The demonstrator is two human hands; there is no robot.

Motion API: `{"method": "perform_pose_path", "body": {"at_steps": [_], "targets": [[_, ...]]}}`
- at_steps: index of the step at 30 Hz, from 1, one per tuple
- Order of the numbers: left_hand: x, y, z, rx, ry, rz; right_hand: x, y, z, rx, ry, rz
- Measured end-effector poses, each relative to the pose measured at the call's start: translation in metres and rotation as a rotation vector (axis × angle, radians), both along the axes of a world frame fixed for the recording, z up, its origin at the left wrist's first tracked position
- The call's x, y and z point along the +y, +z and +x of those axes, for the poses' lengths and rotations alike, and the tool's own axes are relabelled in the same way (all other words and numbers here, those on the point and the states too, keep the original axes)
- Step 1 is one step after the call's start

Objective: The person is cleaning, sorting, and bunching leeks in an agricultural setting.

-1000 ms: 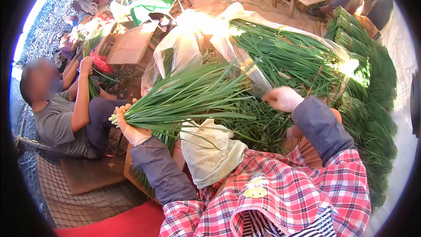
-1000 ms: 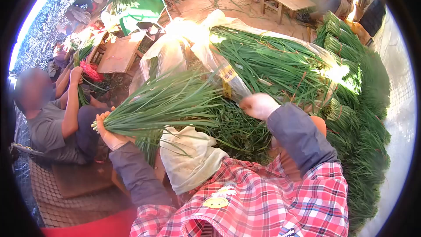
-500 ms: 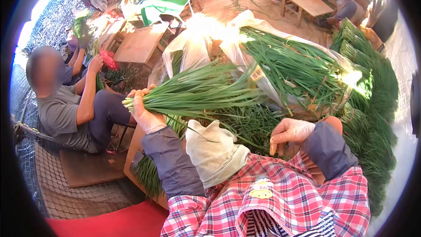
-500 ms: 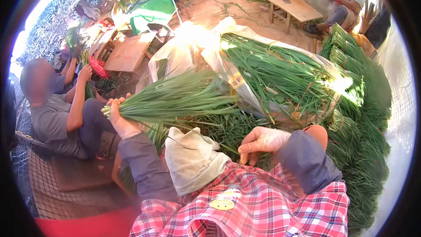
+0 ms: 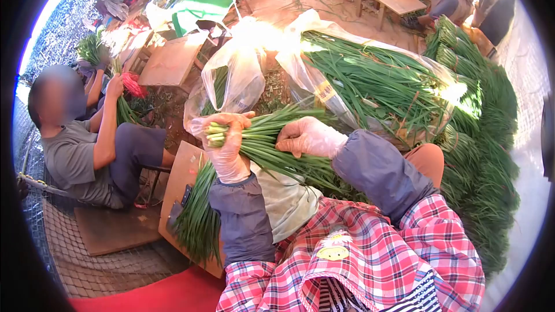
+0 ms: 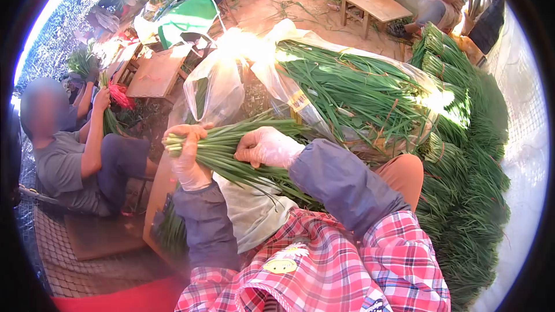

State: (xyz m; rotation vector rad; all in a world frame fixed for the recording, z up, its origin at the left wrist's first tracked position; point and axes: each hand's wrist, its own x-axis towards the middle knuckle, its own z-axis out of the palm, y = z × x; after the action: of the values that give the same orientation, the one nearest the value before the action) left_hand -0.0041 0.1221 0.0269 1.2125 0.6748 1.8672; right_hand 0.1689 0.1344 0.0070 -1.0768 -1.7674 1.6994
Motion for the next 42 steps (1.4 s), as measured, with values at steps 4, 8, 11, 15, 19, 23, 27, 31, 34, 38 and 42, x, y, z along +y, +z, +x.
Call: {"method": "perform_pose_path", "body": {"at_steps": [4,8,11,15,19,23,27,31,34,38,42], "targets": [[0.001,-0.014,-0.004,-0.012,-0.032,-0.06,-0.012,-0.008,0.0,-0.231,-0.087,0.423],[0.002,-0.031,-0.008,-0.123,0.027,-0.183,0.001,-0.02,0.02,-0.583,-0.317,0.715],[0.011,-0.03,-0.044,-0.194,0.142,-0.169,0.006,-0.05,0.073,-1.063,0.065,0.567],[0.013,0.003,-0.04,-0.052,0.301,-0.02,-0.027,-0.007,0.096,-0.913,0.134,0.172],[-0.007,0.012,0.013,0.61,0.238,0.265,-0.054,-0.031,0.065,0.563,0.208,-0.777],[-0.055,-0.016,0.069,1.18,-0.236,0.703,-0.052,-0.086,0.027,1.34,0.464,-1.267],[-0.083,-0.051,0.075,1.355,-0.389,0.861,-0.055,-0.056,0.034,0.824,0.124,-0.954],[-0.095,-0.055,0.075,1.4,-0.389,0.723,-0.058,-0.07,0.029,0.729,-0.011,-0.966],[-0.097,-0.037,0.057,1.236,-0.329,0.608,-0.047,-0.064,0.035,0.758,-0.098,-0.871],[-0.088,-0.083,0.043,0.387,-0.201,-0.299,-0.03,-0.076,0.046,0.703,-0.148,-0.706],[-0.08,-0.117,0.055,-0.435,-0.656,-0.908,-0.03,-0.074,0.031,0.718,-0.117,-0.676]]}}
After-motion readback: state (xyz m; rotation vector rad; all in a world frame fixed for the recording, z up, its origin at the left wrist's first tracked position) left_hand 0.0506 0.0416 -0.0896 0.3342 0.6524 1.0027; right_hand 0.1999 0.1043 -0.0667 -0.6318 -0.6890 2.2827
